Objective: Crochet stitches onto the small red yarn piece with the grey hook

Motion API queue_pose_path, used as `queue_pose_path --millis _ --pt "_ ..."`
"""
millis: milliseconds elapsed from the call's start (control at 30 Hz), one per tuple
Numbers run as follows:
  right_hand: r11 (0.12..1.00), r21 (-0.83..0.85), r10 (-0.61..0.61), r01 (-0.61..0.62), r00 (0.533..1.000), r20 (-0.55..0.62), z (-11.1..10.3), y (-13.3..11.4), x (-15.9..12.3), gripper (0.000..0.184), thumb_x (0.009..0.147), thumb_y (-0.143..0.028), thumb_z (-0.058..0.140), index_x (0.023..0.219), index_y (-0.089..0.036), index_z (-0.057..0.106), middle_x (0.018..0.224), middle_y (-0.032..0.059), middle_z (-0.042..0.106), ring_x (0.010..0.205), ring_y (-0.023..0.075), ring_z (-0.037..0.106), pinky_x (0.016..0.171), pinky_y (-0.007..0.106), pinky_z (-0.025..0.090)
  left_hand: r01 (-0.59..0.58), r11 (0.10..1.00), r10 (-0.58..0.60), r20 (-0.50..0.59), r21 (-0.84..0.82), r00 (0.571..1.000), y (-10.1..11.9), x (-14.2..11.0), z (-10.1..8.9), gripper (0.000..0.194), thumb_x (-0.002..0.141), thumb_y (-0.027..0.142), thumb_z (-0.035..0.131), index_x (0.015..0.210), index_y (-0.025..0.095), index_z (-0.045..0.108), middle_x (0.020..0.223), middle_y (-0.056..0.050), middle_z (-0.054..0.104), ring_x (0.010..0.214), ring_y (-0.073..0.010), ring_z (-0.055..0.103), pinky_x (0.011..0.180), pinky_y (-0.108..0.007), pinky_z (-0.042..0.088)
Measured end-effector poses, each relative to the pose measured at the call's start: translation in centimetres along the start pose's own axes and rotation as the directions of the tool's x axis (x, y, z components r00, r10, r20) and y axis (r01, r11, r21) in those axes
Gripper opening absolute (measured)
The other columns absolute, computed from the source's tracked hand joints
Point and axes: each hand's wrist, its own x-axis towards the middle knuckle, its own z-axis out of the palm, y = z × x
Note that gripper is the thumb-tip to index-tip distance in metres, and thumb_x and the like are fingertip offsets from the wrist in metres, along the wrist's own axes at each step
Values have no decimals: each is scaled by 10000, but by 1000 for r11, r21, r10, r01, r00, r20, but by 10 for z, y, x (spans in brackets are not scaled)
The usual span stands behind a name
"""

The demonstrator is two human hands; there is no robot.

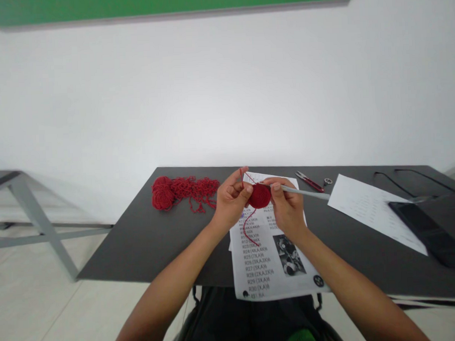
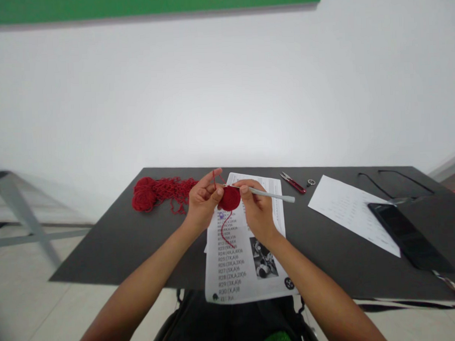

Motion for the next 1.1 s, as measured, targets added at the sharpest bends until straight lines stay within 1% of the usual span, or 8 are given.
queue_pose_path --millis 133,300,400,500,700,867,967,1100 --pt "997 -32 -63 65 997 44 -3 -8 4 224 964 -438 620 923 -245 726 961 48 759 924 212 710 864 379 564 -71 995 67 71 64 995 1 3 -5 691 794 383 825 1405 173 578 685 18 658 515 -68 491 465 -187 382" --pt "995 -78 -59 64 996 73 -5 -16 8 249 962 -456 617 896 -235 710 904 43 768 791 191 706 779 361 590 -175 980 159 155 96 975 1 3 -7 681 845 368 782 1458 208 533 700 9 668 536 -80 504 497 -203 408" --pt "991 -118 -59 69 995 83 -7 -18 9 276 952 -484 621 875 -232 704 884 40 768 745 184 700 745 353 594 -197 975 176 185 106 967 2 3 -8 669 858 345 772 1468 229 523 709 5 677 530 -82 491 498 -211 414" --pt "987 -131 -77 91 991 107 -9 -19 11 266 960 -476 614 893 -234 699 884 38 772 787 188 720 751 341 594 -201 974 177 207 100 962 3 3 -8 658 869 333 761 1473 244 515 720 7 678 539 -81 489 503 -209 408" --pt "965 -166 -175 202 971 165 -11 -24 11 236 974 -452 601 924 -237 685 891 40 778 845 200 745 772 351 591 -226 964 197 190 141 962 2 1 -9 667 861 351 765 1473 251 519 722 8 670 570 -96 508 511 -215 388" --pt "954 -195 -195 225 967 165 -12 -25 10 220 974 -447 600 931 -247 681 896 46 777 853 208 745 765 363 589 -212 958 188 137 193 973 7 -2 -6 644 863 366 757 1457 237 547 729 -9 681 600 -119 539 558 -247 433" --pt "949 -202 -209 243 962 175 -13 -24 10 211 978 -435 597 935 -249 685 919 50 777 878 212 744 781 370 588 -238 954 214 144 180 966 8 -2 -5 650 857 372 759 1455 225 550 726 -6 681 610 -123 551 584 -254 455" --pt "931 -227 -239 285 948 210 -15 -23 11 185 980 -405 598 946 -252 695 935 48 780 886 211 745 790 365 588 -293 928 264 149 230 953 7 -2 -6 614 880 351 735 1451 218 554 724 1 672 609 -112 548 579 -237 449"
